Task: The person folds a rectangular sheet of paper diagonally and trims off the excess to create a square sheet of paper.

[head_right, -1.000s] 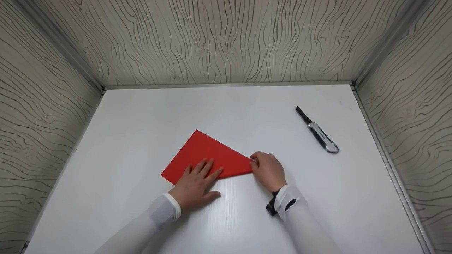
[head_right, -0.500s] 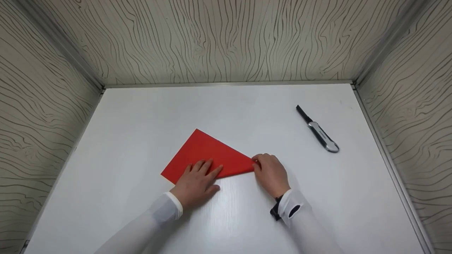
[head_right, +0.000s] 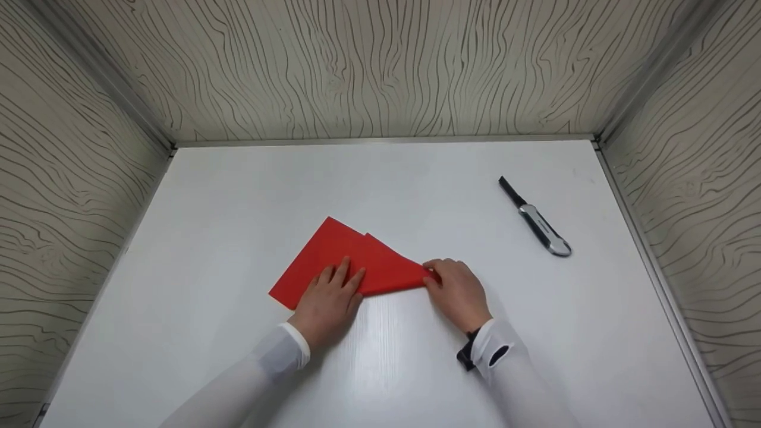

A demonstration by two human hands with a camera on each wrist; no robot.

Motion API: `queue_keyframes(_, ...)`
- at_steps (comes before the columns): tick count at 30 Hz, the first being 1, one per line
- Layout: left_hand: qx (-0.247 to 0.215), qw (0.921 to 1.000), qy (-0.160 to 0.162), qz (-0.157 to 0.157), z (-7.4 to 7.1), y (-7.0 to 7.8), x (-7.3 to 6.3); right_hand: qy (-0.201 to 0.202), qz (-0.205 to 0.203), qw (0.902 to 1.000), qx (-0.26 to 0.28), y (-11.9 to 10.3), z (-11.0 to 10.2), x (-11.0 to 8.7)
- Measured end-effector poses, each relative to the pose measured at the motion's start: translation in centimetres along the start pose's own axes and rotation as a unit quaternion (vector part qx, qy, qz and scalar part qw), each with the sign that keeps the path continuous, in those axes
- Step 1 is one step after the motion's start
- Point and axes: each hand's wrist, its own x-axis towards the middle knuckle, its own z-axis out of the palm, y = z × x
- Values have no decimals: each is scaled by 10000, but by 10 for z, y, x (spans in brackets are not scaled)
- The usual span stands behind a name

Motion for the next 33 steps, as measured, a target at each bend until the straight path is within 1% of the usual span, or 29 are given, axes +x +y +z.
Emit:
queue_keyframes(2, -79, 9999, 66, -10, 0, -1, 0, 26, -161, 9998, -111, 1, 1, 1)
queue_keyframes(6, -273, 9993, 242, 72, 0, -4, 1, 102, -410, 9987, -300, 2, 3, 5)
queue_keyframes(10, -727, 9968, 315, 60, -3, -7, 0, 60, -487, 9982, -336, 2, 4, 8)
queue_keyframes(12, -856, 9959, 279, 72, -5, -9, 0, 26, -490, 9982, -333, 1, 4, 9)
queue_keyframes(19, -684, 9972, 119, 264, -7, -11, 1, 15, -473, 9981, -407, 0, 4, 11)
queue_keyframes(26, -605, 9979, -60, 244, -3, -9, 1, 19, -431, 9984, -376, -2, 5, 12)
queue_keyframes(30, -395, 9989, -73, 238, 0, -7, 0, 63, -417, 9986, -333, -3, 5, 12)
queue_keyframes(33, -296, 9993, -6, 222, 0, -6, -2, 138, -461, 9983, -323, -4, 6, 12)
